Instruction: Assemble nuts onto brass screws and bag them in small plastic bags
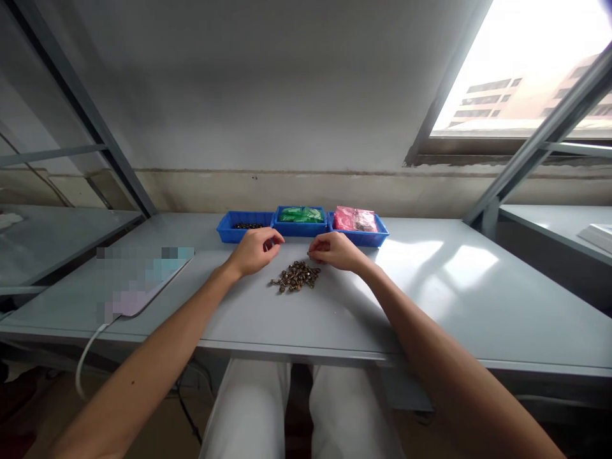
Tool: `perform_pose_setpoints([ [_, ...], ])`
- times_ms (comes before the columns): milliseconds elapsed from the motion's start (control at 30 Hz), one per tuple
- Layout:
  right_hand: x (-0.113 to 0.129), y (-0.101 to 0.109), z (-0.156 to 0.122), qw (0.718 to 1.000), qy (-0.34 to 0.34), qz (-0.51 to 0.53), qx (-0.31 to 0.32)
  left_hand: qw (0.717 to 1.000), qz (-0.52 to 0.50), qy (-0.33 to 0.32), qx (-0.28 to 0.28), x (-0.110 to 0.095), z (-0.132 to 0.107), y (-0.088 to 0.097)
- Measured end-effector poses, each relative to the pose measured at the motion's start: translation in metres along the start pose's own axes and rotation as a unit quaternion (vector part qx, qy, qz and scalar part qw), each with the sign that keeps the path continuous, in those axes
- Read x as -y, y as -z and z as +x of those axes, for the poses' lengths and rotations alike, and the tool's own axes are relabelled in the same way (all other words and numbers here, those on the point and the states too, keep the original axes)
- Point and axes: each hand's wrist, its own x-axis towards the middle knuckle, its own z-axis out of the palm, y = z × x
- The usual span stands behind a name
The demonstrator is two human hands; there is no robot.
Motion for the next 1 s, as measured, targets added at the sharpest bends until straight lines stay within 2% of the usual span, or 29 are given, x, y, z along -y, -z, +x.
perform_pose_setpoints([
  [133,0.004,-0.005,0.001,0.988,0.044,0.136,-0.055,0.996,0.015,0.001,0.085,0.004,-0.004,-0.005],
  [267,0.005,-0.012,0.005,0.976,0.086,0.176,-0.091,0.991,0.017,0.006,0.129,0.006,-0.006,-0.007],
  [400,0.005,-0.015,0.006,0.967,0.111,0.207,-0.104,0.987,-0.001,0.004,0.161,0.000,-0.007,-0.008],
  [700,0.008,-0.016,0.007,0.958,0.121,0.239,-0.106,0.983,-0.037,-0.006,0.180,-0.008,-0.009,-0.012],
  [1000,0.007,-0.018,0.006,0.964,0.117,0.217,-0.102,0.982,-0.011,0.013,0.190,-0.007,-0.009,-0.015],
])
